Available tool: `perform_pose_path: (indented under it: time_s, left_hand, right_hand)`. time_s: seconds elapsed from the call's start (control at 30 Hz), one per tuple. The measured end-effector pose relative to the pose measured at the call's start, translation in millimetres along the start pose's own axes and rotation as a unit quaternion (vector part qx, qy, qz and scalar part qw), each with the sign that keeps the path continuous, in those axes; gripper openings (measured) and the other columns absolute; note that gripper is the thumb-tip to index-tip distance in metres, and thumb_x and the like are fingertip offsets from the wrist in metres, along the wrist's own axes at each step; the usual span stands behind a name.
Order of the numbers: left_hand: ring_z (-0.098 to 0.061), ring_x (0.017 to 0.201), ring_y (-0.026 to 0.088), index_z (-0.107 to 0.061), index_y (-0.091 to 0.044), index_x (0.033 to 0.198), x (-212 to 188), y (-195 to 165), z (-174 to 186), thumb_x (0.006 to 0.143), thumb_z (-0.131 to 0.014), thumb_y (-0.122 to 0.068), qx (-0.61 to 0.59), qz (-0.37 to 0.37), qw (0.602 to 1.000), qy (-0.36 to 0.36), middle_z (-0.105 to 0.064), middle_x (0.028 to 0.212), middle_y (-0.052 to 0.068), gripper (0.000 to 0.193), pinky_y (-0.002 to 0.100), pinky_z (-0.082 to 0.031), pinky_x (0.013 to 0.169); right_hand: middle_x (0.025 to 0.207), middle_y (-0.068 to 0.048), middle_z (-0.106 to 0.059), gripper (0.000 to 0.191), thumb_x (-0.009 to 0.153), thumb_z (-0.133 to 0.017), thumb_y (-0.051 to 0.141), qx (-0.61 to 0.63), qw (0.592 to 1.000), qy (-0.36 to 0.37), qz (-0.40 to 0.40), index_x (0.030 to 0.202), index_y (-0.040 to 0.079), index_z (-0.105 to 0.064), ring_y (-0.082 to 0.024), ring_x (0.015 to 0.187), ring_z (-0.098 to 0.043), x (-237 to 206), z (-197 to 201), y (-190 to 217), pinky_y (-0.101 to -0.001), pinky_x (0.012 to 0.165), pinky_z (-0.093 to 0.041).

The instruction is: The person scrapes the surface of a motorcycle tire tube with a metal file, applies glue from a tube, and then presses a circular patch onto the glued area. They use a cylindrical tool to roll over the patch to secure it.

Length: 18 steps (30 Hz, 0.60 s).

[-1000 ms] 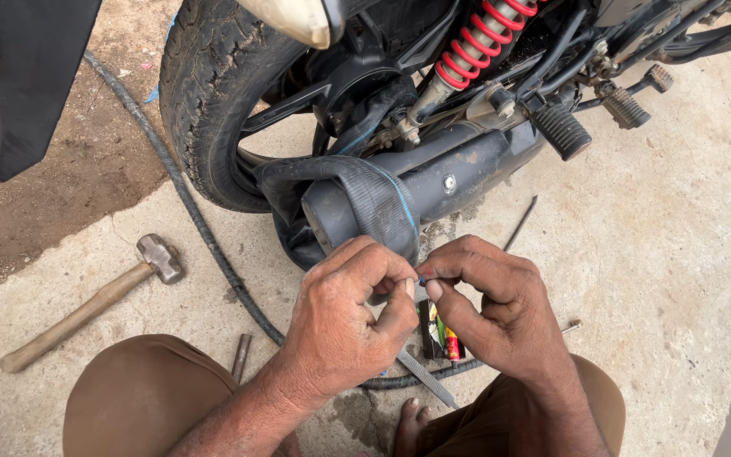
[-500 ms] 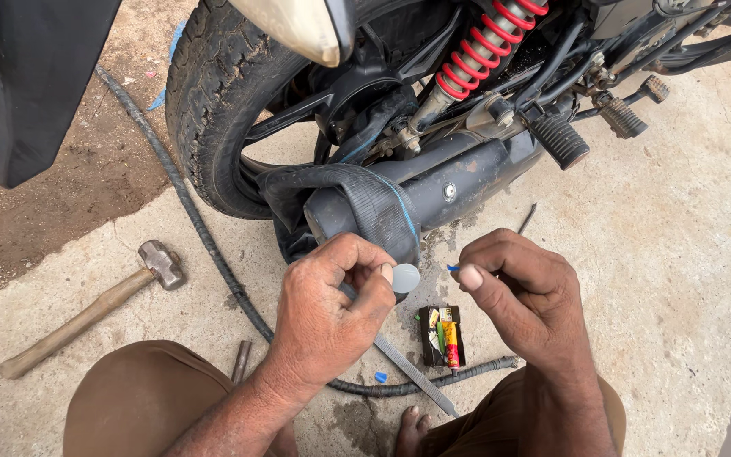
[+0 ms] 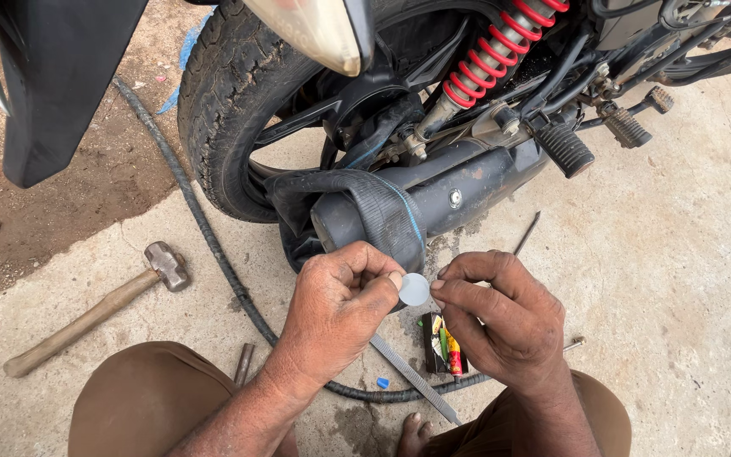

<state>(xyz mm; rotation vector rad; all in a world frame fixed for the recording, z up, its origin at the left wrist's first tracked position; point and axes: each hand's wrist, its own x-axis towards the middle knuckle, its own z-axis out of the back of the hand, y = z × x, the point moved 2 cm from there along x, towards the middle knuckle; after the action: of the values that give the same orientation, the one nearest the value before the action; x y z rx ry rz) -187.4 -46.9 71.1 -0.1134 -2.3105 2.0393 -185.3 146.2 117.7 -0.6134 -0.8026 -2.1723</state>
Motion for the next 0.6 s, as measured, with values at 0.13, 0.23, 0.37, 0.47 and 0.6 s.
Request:
perform_pose_path:
  time_s: [0.13,0.23,0.37,0.47,0.6]
  left_hand:
    - [-0.059,0.061,0.002,-0.074,0.002,0.093,1.2,2.5,1.0,0.088,-0.067,-0.011,0.013,0.014,1.0,0.004,-0.07,0.07,0.003,0.016,0.02,-0.049,0.053]
    - [-0.058,0.06,0.002,-0.074,0.003,0.094,1.3,2.4,0.4,0.087,-0.067,-0.011,0.009,0.021,1.0,0.009,-0.07,0.07,0.004,0.017,0.021,-0.048,0.052]
    - [-0.059,0.062,0.003,-0.075,0.003,0.095,-0.5,-2.9,0.6,0.089,-0.066,-0.014,-0.015,0.018,0.999,0.025,-0.072,0.073,0.004,0.02,0.021,-0.048,0.054]
    - [-0.067,0.067,0.004,-0.077,0.001,0.096,1.7,-11.0,10.5,0.095,-0.067,-0.024,-0.036,0.019,0.998,0.047,-0.074,0.075,0.004,0.027,0.022,-0.057,0.061]
    - [-0.062,0.056,0.009,-0.078,-0.002,0.09,12.3,-15.6,38.5,0.093,-0.067,-0.032,0.161,0.022,0.983,-0.081,-0.072,0.066,0.006,0.033,0.027,-0.05,0.051]
  right_hand:
    - [0.1,-0.006,-0.07,0.02,0.084,-0.083,0.007,-0.008,1.0,0.006,0.003,0.099,0.011,-0.072,-0.012,0.093,-0.075,0.8,-1.7,-0.5,-0.0221,0.07,-0.062]
    - [0.1,-0.006,-0.07,0.02,0.083,-0.084,0.008,-0.018,1.0,0.007,0.007,0.099,0.011,-0.072,-0.012,0.092,-0.075,-0.2,-4.2,0.1,-0.022,0.07,-0.062]
    - [0.099,-0.007,-0.069,0.018,0.084,-0.082,0.007,-0.031,0.999,0.003,0.012,0.098,0.011,-0.072,-0.013,0.092,-0.074,-3.3,-5.5,-3.4,-0.0227,0.069,-0.061]
    - [0.102,-0.007,-0.07,0.014,0.091,-0.078,0.003,0.032,0.998,-0.047,0.0,0.099,0.01,-0.068,-0.012,0.09,-0.074,-6.0,-3.6,-14.2,-0.0214,0.067,-0.062]
    - [0.108,-0.01,-0.069,0.01,0.099,-0.071,0.0,0.294,0.917,-0.176,-0.203,0.108,0.004,-0.068,-0.012,0.08,-0.069,-12.5,-6.2,-48.5,-0.0239,0.065,-0.059]
